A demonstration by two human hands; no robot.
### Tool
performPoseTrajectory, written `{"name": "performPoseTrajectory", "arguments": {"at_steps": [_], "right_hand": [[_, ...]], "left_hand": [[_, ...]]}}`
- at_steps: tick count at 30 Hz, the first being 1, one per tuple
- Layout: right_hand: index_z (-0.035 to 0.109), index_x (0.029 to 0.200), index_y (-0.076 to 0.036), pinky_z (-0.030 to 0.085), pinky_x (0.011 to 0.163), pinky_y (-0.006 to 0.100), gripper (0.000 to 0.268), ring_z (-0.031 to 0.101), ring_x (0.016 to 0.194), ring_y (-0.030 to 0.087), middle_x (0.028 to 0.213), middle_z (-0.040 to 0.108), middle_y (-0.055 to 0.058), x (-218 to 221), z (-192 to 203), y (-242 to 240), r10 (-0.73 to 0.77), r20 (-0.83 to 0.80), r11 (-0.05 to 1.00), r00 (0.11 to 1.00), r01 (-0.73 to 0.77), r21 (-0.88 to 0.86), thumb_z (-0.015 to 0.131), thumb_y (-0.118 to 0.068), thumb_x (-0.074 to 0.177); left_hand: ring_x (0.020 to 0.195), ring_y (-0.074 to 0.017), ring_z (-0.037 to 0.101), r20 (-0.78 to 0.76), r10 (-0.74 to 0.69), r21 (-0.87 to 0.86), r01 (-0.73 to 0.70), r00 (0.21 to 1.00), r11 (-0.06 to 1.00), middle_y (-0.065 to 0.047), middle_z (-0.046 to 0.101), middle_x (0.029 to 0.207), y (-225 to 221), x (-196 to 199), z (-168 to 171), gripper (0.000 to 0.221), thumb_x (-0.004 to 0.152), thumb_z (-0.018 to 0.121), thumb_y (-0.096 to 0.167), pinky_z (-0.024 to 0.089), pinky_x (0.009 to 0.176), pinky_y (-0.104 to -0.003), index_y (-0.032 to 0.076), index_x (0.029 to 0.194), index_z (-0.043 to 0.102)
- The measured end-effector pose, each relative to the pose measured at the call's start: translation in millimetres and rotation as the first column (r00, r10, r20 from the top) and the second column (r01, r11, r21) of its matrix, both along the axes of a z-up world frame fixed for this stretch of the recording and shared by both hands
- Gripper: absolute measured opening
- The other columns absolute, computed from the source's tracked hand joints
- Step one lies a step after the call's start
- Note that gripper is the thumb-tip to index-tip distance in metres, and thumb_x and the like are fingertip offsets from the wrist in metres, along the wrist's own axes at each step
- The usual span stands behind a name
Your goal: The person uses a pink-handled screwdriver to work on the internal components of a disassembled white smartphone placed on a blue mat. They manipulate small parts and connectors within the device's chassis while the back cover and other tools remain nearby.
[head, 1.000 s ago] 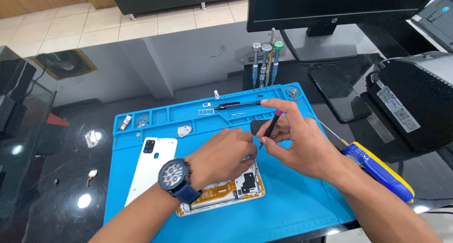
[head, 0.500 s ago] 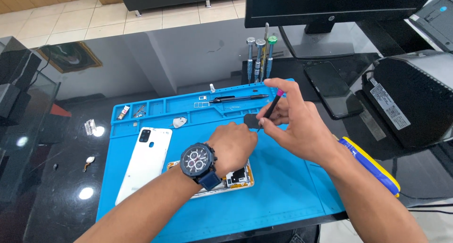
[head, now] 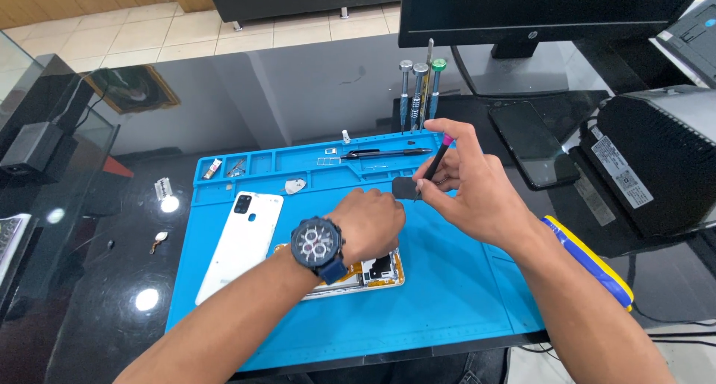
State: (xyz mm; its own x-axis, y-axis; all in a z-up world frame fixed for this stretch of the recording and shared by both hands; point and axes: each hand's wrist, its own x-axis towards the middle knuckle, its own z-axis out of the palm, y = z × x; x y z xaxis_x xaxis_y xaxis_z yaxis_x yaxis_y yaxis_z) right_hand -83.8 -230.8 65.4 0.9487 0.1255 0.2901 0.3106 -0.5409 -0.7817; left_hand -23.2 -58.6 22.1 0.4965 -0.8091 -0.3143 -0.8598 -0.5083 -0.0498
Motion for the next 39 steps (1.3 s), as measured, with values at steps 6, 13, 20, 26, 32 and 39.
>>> {"name": "performPoseTrajectory", "arguments": {"at_steps": [6,13,20,26,32,39], "right_hand": [[0.03,0.153,-0.003,0.066,0.076,0.057,0.075,0.079,0.09,0.045,0.098,0.074,0.027,-1.1,1.4,1.4,0.001,0.009,1.0,1.0,-0.001,-0.004,0.067,0.007,0.089],[0.03,0.153,-0.004,0.067,0.076,0.055,0.075,0.08,0.09,0.043,0.098,0.074,0.025,0.1,-1.8,-3.0,0.031,0.034,0.999,0.999,-0.032,0.017,0.068,0.006,0.088],[0.034,0.148,-0.005,0.068,0.078,0.054,0.071,0.08,0.094,0.043,0.101,0.077,0.024,-3.9,-2.3,9.4,0.108,-0.013,0.994,0.994,-0.108,-0.021,0.069,0.005,0.087],[0.037,0.144,-0.003,0.068,0.082,0.054,0.064,0.08,0.1,0.045,0.106,0.076,0.025,-6.5,-9.4,22.6,0.153,-0.084,0.978,0.985,-0.163,-0.132,0.069,0.004,0.09],[0.036,0.144,-0.004,0.068,0.081,0.055,0.065,0.08,0.1,0.045,0.105,0.076,0.025,-2.7,-13.3,26.1,0.175,-0.101,0.971,0.979,-0.189,-0.145,0.069,0.005,0.089],[0.037,0.141,-0.003,0.069,0.078,0.055,0.063,0.081,0.096,0.045,0.104,0.077,0.025,-0.9,-18.8,25.9,0.166,-0.074,0.972,0.983,-0.176,-0.153,0.071,0.005,0.088]], "left_hand": [[0.082,-0.0423,0.073,-0.201,0.064,-0.099,-0.085,0.977,0.991,-0.026,0.073,0.093,9.2,12.8,-5.8,0.031,0.092,0.061,0.027,0.062,0.062,-0.054,0.0,0.102,0.072],[0.083,-0.0367,0.073,-0.038,0.007,-0.089,-0.01,0.999,0.996,-0.02,0.072,0.093,11.5,8.2,-5.4,0.025,0.092,0.061,0.022,0.063,0.064,-0.051,0.001,0.101,0.072],[0.09,-0.0423,0.071,-0.388,0.059,-0.305,-0.188,0.92,0.934,-0.026,0.07,0.101,33.0,8.8,16.1,0.027,0.093,0.052,0.012,0.061,0.068,-0.048,-0.006,0.103,0.07],[0.098,-0.0365,0.068,-0.524,0.034,-0.405,-0.284,0.851,0.869,-0.021,0.067,0.104,55.1,0.2,31.1,0.026,0.094,0.05,0.008,0.059,0.077,-0.044,-0.004,0.109,0.068],[0.101,-0.0338,0.064,-0.528,-0.058,-0.533,-0.277,0.847,0.8,-0.019,0.065,0.102,66.1,3.0,11.3,0.024,0.093,0.052,0.006,0.056,0.082,-0.045,-0.002,0.109,0.068],[0.102,-0.0321,0.064,-0.53,-0.095,-0.589,-0.285,0.843,0.756,-0.015,0.065,0.099,69.2,5.5,-1.6,0.021,0.092,0.055,0.008,0.055,0.086,-0.046,0.001,0.105,0.07]]}}
